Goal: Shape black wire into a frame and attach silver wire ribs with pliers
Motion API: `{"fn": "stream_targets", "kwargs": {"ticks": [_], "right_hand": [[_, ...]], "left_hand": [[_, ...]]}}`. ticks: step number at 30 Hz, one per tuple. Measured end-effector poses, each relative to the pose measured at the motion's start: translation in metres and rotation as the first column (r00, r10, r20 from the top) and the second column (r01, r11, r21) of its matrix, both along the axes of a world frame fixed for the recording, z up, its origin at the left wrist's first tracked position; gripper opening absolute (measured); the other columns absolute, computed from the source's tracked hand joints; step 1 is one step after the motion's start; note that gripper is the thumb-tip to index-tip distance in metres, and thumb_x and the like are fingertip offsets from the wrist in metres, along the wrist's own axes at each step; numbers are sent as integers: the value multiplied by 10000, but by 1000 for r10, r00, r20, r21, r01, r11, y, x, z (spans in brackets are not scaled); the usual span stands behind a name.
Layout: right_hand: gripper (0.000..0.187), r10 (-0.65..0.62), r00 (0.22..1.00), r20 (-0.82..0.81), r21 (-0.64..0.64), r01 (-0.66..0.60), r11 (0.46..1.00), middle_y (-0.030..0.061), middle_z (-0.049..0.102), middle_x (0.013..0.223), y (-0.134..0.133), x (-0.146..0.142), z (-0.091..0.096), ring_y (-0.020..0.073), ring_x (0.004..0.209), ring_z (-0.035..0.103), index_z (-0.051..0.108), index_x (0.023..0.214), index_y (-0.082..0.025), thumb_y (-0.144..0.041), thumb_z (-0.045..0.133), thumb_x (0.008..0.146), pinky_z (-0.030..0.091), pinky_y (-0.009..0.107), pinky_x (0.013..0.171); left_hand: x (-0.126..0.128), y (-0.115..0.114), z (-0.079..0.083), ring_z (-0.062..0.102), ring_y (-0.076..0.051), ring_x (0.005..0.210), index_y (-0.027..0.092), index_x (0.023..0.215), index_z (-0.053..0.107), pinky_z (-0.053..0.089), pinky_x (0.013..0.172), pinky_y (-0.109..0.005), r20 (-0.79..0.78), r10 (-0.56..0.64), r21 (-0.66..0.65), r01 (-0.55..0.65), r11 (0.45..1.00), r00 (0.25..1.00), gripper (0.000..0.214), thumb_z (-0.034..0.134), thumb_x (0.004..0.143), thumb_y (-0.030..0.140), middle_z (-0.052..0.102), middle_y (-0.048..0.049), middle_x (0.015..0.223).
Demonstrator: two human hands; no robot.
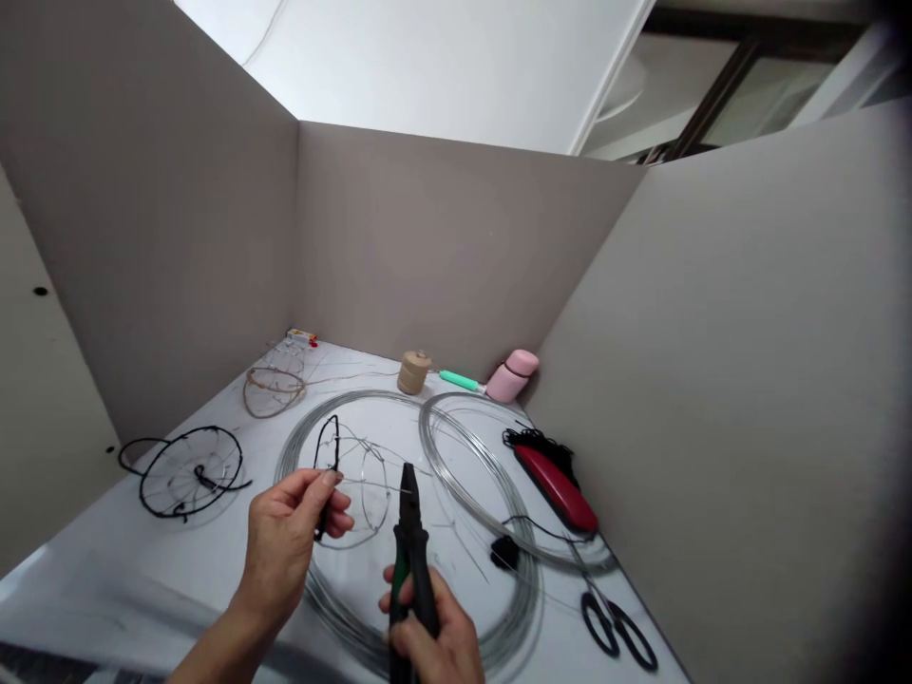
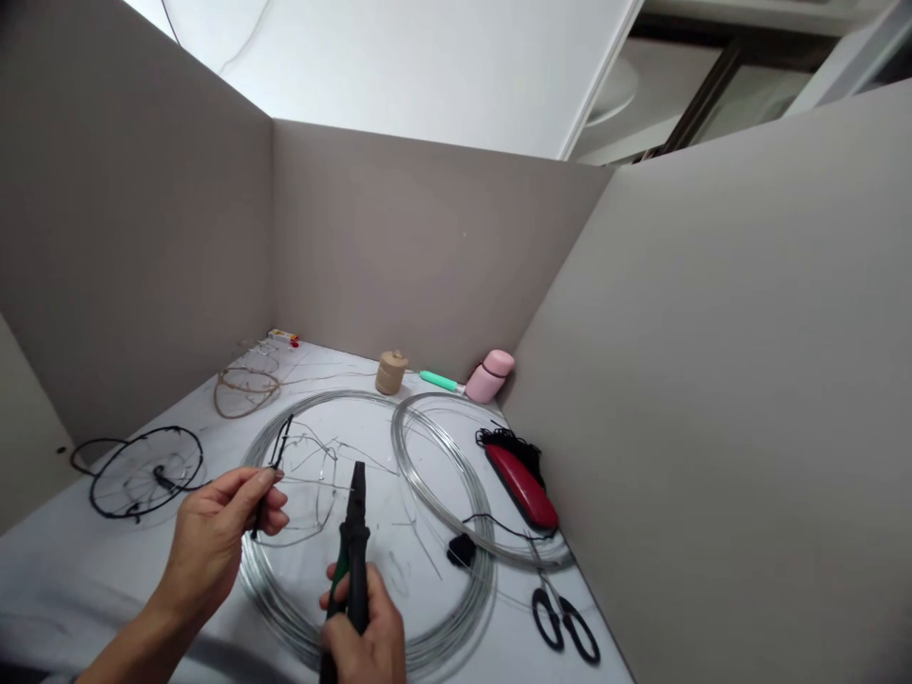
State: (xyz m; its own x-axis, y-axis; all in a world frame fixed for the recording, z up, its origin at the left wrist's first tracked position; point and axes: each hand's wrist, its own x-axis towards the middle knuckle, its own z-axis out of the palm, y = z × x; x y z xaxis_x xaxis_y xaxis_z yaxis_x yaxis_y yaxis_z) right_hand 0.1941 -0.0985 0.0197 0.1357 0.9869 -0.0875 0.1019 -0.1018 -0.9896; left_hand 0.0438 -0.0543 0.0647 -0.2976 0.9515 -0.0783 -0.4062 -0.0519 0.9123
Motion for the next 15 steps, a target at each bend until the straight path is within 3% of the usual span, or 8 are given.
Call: {"fn": "stream_targets", "kwargs": {"ticks": [4, 7, 10, 11, 13, 15], "right_hand": [[120, -24, 949, 313, 63, 5, 998, -1, 590, 666, 17, 18, -3, 157, 602, 521, 539, 704, -206, -233, 458, 620, 393, 263, 587], [77, -74, 813, 577, 201, -53, 978, 13, 563, 673, 31, 31, -10, 182, 637, 530, 534, 688, -217, -268, 480, 666, 393, 290, 612], [45, -125, 717, 686, 282, -103, 954, 42, 567, 684, 42, 35, -15, 216, 670, 534, 542, 654, -225, -253, 551, 620, 394, 314, 617], [39, -121, 725, 678, 277, -99, 956, 43, 567, 675, 44, 34, -14, 218, 660, 533, 545, 642, -226, -240, 559, 609, 394, 318, 608], [13, -87, 821, 565, 241, -63, 969, 30, 569, 652, 44, 29, -10, 206, 634, 538, 544, 623, -223, -218, 544, 611, 403, 315, 597], [44, -40, 957, 289, 169, -10, 986, 24, 605, 683, 39, 20, 1, 196, 650, 566, 565, 654, -209, -223, 538, 622, 431, 306, 599]], "left_hand": [[-6, 5, -1, 555, -105, 431, 103, 719, 640, 443, 431, -200, 33, 15, -4, -15, 1000, 999, 292, 717, 629, 370, 626, -3, 537], [-10, 7, 1, 529, -87, 411, 105, 691, 631, 407, 415, -184, 79, -25, 7, 25, 1000, 997, 281, 722, 621, 362, 613, 5, 523], [-14, 8, 5, 504, -68, 397, 107, 679, 623, 370, 401, -166, 130, -73, 22, 71, 997, 989, 269, 722, 623, 350, 597, 14, 512], [-15, 9, 6, 493, -61, 391, 106, 681, 623, 358, 396, -161, 153, -87, 20, 85, 996, 984, 266, 725, 621, 344, 590, 19, 510], [-18, 11, 7, 464, -44, 377, 102, 684, 625, 332, 380, -149, 207, -114, 4, 116, 993, 972, 270, 737, 605, 335, 572, 31, 504], [-19, 12, 6, 433, -29, 365, 97, 679, 628, 306, 365, -139, 258, -140, -17, 150, 989, 956, 278, 754, 577, 323, 555, 41, 499]]}}
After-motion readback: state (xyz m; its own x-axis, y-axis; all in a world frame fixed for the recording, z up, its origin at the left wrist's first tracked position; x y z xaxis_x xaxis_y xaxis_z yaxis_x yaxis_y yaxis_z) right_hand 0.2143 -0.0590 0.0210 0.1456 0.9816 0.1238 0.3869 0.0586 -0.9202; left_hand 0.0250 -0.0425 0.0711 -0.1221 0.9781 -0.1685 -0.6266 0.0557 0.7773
